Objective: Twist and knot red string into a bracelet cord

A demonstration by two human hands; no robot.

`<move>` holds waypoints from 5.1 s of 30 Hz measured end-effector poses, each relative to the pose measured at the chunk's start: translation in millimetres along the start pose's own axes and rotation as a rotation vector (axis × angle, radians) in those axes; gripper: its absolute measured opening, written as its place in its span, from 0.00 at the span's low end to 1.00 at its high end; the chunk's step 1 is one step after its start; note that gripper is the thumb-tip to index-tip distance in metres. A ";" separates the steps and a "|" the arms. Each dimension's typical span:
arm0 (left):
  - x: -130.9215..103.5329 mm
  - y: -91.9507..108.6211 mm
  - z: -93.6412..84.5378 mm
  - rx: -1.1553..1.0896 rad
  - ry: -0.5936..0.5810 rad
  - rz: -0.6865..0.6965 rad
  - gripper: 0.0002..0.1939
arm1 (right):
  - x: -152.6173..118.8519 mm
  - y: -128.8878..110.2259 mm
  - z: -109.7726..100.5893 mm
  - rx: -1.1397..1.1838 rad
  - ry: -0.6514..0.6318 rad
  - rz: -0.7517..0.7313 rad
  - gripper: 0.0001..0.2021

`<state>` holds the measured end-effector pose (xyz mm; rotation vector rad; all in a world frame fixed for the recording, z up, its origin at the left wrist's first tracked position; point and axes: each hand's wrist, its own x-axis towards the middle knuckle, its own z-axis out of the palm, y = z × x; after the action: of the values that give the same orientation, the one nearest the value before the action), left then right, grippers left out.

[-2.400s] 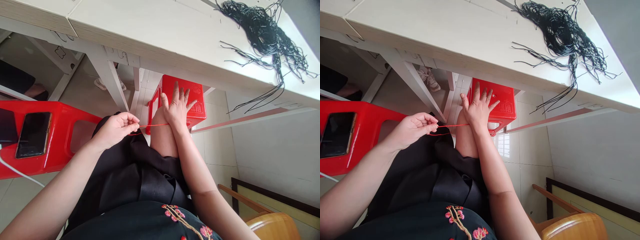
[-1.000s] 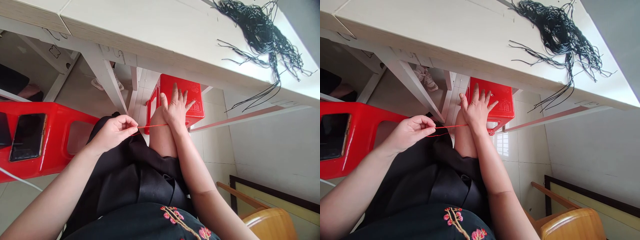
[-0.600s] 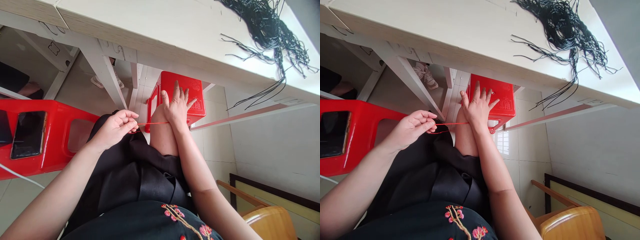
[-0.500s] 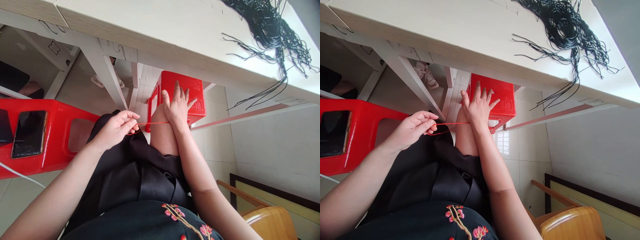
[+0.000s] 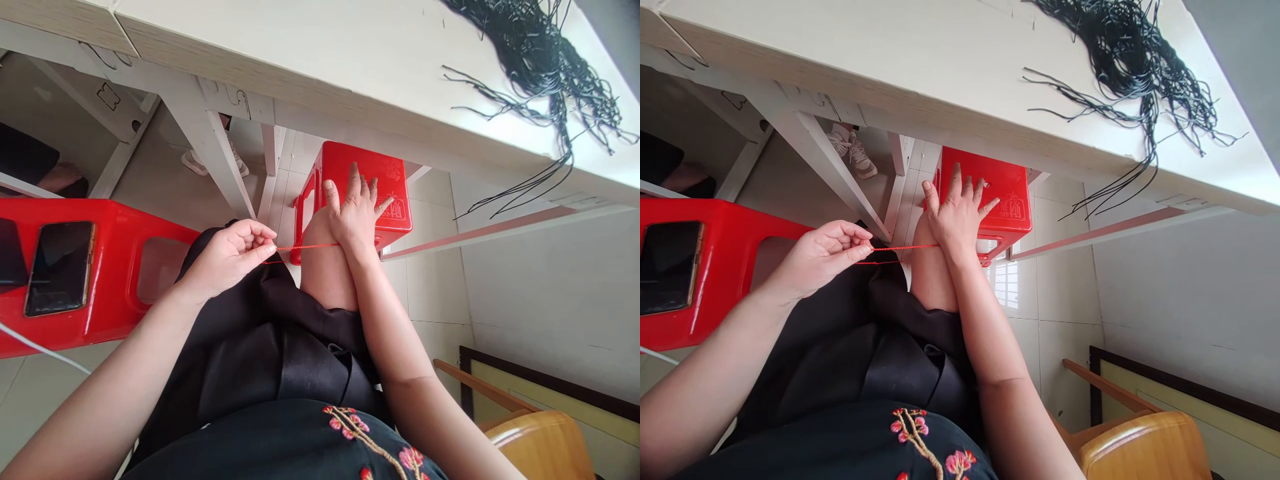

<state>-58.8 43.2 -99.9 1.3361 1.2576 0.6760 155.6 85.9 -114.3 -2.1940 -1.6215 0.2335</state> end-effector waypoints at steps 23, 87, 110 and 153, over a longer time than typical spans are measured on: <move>5.8 -2.3 7.3 -0.051 -0.041 0.029 0.08 | -1.4 1.2 -0.6 0.027 0.002 0.001 0.38; 14.4 4.5 9.2 -0.191 0.005 -0.033 0.12 | 3.9 -1.7 -2.2 -0.006 0.028 -0.031 0.38; 12.8 0.1 1.0 -0.142 0.043 -0.004 0.15 | 4.7 -2.6 -5.5 -0.029 -0.044 -0.018 0.35; 40.4 23.2 85.1 0.178 -0.098 0.200 0.06 | 8.1 7.5 3.5 0.319 -0.065 0.002 0.32</move>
<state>36.9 57.2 -107.1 1.6385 1.1353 0.6388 163.5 92.5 -119.7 -1.9631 -1.4969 0.5297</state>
